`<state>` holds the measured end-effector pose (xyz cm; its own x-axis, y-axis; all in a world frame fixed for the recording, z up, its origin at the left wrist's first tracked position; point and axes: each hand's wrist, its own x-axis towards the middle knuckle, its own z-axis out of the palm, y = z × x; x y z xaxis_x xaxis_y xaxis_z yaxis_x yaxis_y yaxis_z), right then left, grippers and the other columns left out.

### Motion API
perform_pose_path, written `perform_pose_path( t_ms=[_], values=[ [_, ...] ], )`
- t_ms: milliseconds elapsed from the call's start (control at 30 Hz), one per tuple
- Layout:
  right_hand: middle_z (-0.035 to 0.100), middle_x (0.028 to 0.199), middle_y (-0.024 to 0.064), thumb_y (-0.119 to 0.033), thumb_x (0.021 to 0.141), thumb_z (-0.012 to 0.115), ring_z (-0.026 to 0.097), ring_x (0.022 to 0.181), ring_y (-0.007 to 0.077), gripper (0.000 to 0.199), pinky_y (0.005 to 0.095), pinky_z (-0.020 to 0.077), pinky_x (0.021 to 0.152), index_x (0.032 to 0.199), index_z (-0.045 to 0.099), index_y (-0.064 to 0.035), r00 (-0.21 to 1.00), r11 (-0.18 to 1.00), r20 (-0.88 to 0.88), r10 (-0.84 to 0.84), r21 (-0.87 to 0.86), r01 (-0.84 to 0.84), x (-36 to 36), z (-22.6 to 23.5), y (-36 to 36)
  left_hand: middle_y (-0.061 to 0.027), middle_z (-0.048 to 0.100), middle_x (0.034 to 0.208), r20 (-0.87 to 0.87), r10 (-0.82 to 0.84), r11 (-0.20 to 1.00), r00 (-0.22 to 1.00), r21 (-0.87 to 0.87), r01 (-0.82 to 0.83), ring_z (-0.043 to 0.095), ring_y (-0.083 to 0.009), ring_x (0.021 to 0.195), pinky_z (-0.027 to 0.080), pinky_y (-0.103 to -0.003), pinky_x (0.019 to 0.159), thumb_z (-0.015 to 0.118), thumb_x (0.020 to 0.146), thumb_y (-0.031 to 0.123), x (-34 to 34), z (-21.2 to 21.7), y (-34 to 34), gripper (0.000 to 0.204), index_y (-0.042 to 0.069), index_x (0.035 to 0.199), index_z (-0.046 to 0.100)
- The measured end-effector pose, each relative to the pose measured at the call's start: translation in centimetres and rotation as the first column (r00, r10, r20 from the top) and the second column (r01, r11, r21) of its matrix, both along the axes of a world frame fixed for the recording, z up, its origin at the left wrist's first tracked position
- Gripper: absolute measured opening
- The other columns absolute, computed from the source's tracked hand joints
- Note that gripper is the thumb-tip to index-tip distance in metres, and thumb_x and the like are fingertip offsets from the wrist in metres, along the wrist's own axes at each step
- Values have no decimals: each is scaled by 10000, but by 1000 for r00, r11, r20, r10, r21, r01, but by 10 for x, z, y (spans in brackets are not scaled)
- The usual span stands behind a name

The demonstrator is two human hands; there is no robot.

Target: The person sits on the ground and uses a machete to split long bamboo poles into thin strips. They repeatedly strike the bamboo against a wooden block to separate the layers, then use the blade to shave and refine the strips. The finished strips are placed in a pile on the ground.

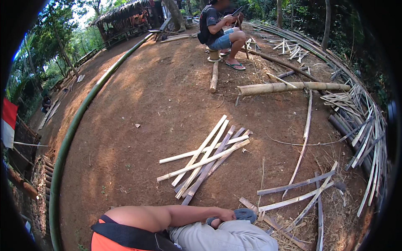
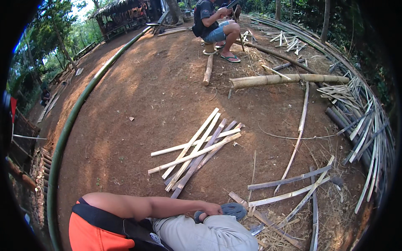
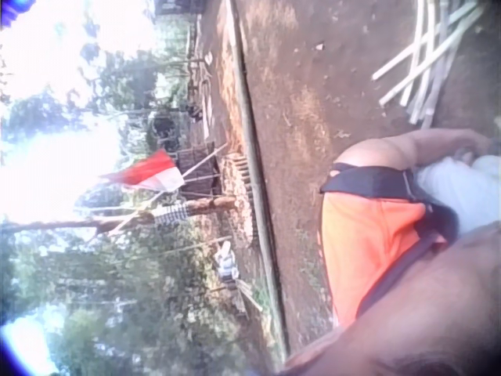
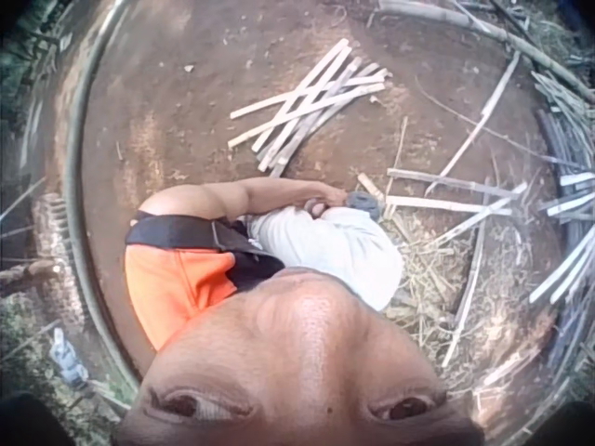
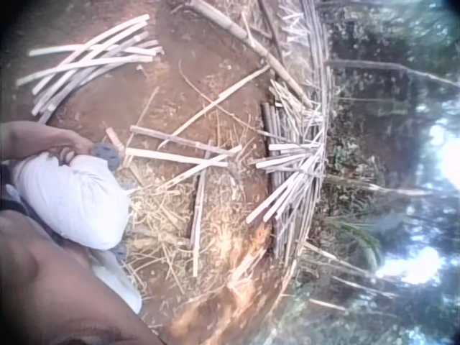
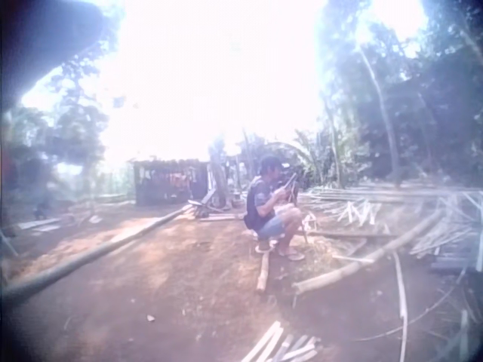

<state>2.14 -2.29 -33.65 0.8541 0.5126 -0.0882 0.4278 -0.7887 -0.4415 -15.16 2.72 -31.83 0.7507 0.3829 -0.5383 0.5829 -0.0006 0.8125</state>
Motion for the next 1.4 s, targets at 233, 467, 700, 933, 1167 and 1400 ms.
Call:
perform_pose_path(
  t_ms=[233,467,700,933,1167,1400],
  values=[
    [631,1001,199,-231,788,709,593,927,387,309,471,457,853,1026,608,-63,999,999,28,-38,-14,38,10,2,-1,-263,636,1178,-26,63,994,998,91,-60,589,-406,1114,458,-445,930,375,1014,511,4,33,-5,627,-37,1187,626],
    [627,1013,190,-232,772,723,588,936,379,325,469,455,862,1036,609,-81,994,995,51,-97,3,97,16,-4,-10,-248,623,1227,76,142,977,987,-169,-127,567,-424,1161,443,-479,979,378,1014,483,-5,33,-8,548,68,1292,603],
    [624,1024,180,-232,756,737,584,945,372,343,467,452,870,1046,610,-100,979,982,70,-190,2,190,7,-7,-27,-216,575,1295,-205,-5,1000,979,19,9,509,-388,1255,384,-496,1040,343,1030,410,-6,33,3,485,107,1369,510],
    [585,1050,187,-214,750,714,545,996,388,356,496,418,896,1068,597,-107,904,906,61,-422,38,421,21,-11,-66,2,645,932,2,502,649,865,-662,-375,543,-112,803,437,-297,752,511,920,477,-18,43,1,454,97,1102,678],
    [520,1095,201,-152,744,682,477,1082,398,339,518,364,943,1066,588,-102,823,813,37,-566,188,551,27,22,-46,-197,530,1354,-63,-137,978,989,147,145,473,-344,1269,341,-470,1083,423,971,455,-31,-19,14,551,34,1313,520],
    [528,1044,175,-87,814,629,538,978,357,206,458,434,879,1012,580,-65,954,888,-137,-266,351,298,79,32,-28,-76,633,1144,10,300,706,954,-675,-215,576,-179,1043,457,-321,931,448,1013,354,-8,117,30,385,59,1221,583]
  ],
)
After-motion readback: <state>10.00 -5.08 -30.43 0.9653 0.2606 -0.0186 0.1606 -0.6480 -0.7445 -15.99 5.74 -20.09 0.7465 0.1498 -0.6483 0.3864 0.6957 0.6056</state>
